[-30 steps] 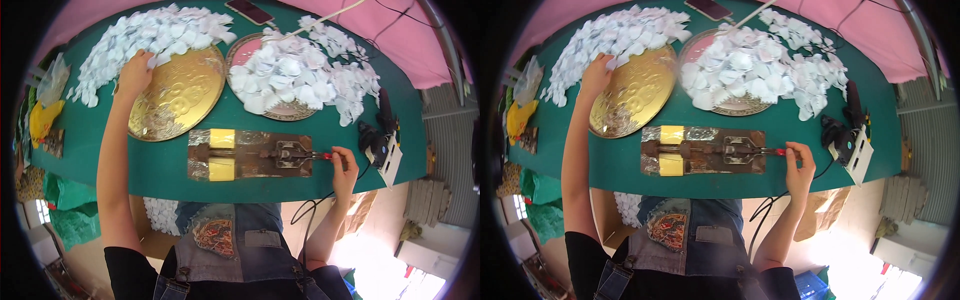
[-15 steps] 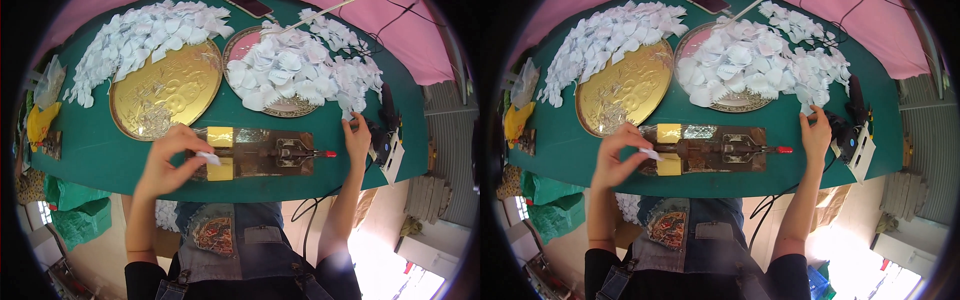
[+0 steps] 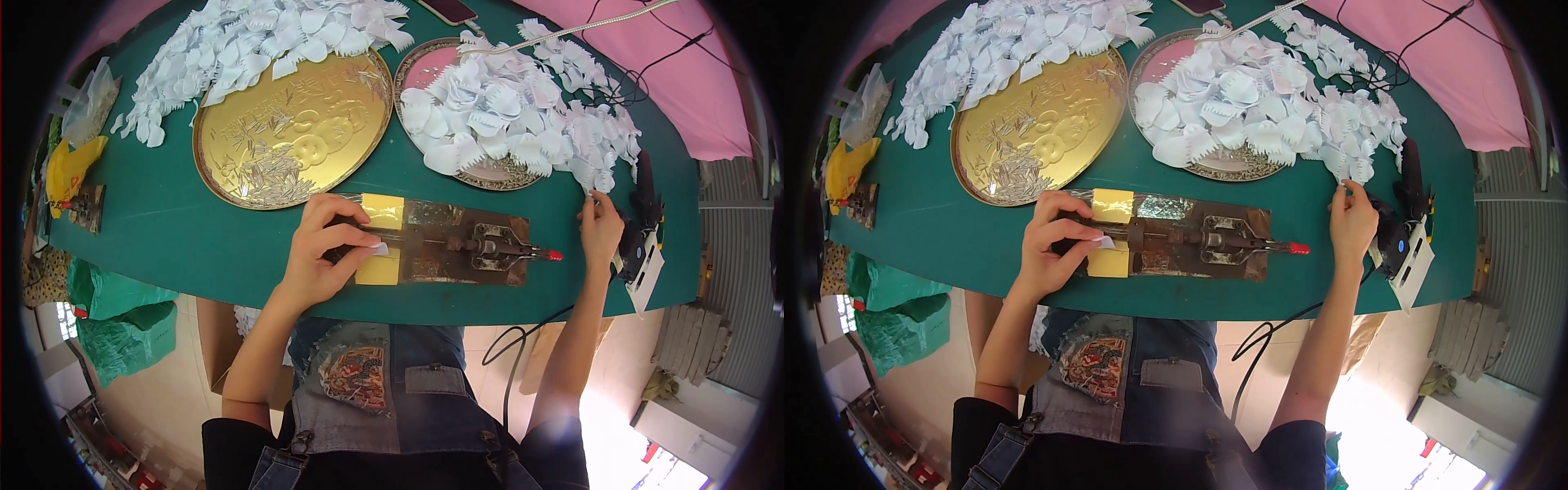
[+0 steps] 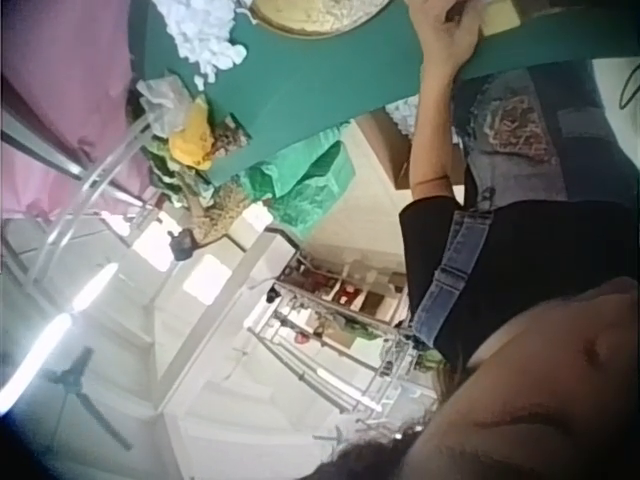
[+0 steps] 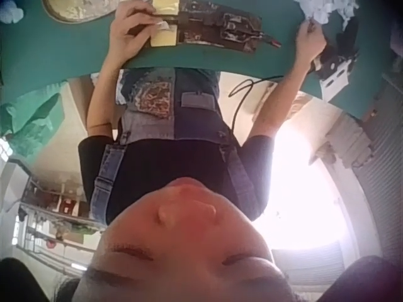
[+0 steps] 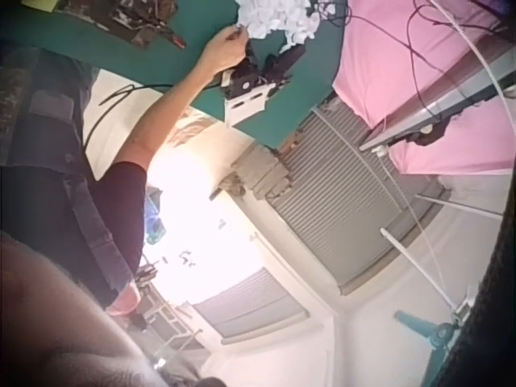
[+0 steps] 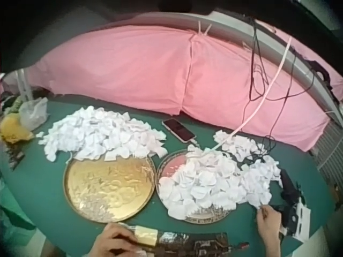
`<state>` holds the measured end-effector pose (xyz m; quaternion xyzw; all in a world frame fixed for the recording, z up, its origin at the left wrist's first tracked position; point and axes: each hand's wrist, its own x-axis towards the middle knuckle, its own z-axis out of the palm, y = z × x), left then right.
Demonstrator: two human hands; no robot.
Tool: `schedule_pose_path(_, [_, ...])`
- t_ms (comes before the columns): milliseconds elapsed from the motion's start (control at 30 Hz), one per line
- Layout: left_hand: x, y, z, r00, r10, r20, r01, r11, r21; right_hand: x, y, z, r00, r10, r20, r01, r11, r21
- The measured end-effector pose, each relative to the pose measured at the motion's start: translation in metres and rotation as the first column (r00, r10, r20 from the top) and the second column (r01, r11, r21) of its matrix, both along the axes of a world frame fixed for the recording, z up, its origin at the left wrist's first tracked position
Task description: The person picks up a white plastic piece and a metal pin, fits the pin into the plastic piece, and joins them using a manual press. This process is repeated multiple times, with the person occasionally reaching for more pins from a gold tray and plastic pieces from a silver tray.
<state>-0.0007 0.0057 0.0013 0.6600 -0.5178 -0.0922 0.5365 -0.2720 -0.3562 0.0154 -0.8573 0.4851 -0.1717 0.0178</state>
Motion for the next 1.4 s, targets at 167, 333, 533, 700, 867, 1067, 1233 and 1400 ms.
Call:
schedule_pose_path(167, [0.001, -0.002, -0.003, 0.999, -0.035, 0.006, 0.035, 0.999, -0.04, 0.0, 0.01, 0.016, 0.834, -0.07, 0.547, -0.205, 0.881, 0.426])
schedule_pose_path(333, [0.0, -0.003, -0.004, 0.998, -0.067, 0.015, 0.068, 0.995, -0.078, 0.025, 0.031, 0.04, 0.771, -0.048, 0.635, -0.313, 0.84, 0.444])
schedule_pose_path(533, [-0.006, -0.004, 0.004, 0.989, 0.014, 0.148, -0.011, 1.0, -0.018, 0.057, 0.072, 0.064, 0.733, 0.089, 0.674, -0.483, 0.766, 0.425])
schedule_pose_path(700, [-0.011, 0.0, -0.003, 0.989, 0.074, 0.126, -0.072, 0.997, -0.016, 0.11, 0.119, 0.078, 0.749, 0.407, 0.523, -0.64, 0.647, 0.413])
schedule_pose_path(867, [-0.018, -0.005, -0.008, 0.978, 0.118, 0.174, -0.119, 0.993, -0.007, 0.149, 0.147, 0.08, 0.573, 0.732, 0.368, -0.818, 0.486, 0.308])
schedule_pose_path(1067, [-0.019, -0.004, -0.008, 0.976, 0.217, 0.002, -0.216, 0.975, -0.055, 0.181, 0.166, 0.057, 0.346, 0.912, 0.221, -0.917, 0.279, 0.287])
schedule_pose_path(1233, [-0.02, -0.003, -0.011, 0.985, 0.164, -0.046, -0.163, 0.987, 0.005, 0.184, 0.173, 0.055, 0.359, 0.876, 0.321, -0.875, 0.196, 0.443])
schedule_pose_path(1400, [-0.018, -0.003, -0.007, 0.986, 0.119, -0.115, -0.114, 0.992, 0.045, 0.178, 0.17, 0.049, 0.613, 0.655, 0.442, -0.714, 0.221, 0.664])
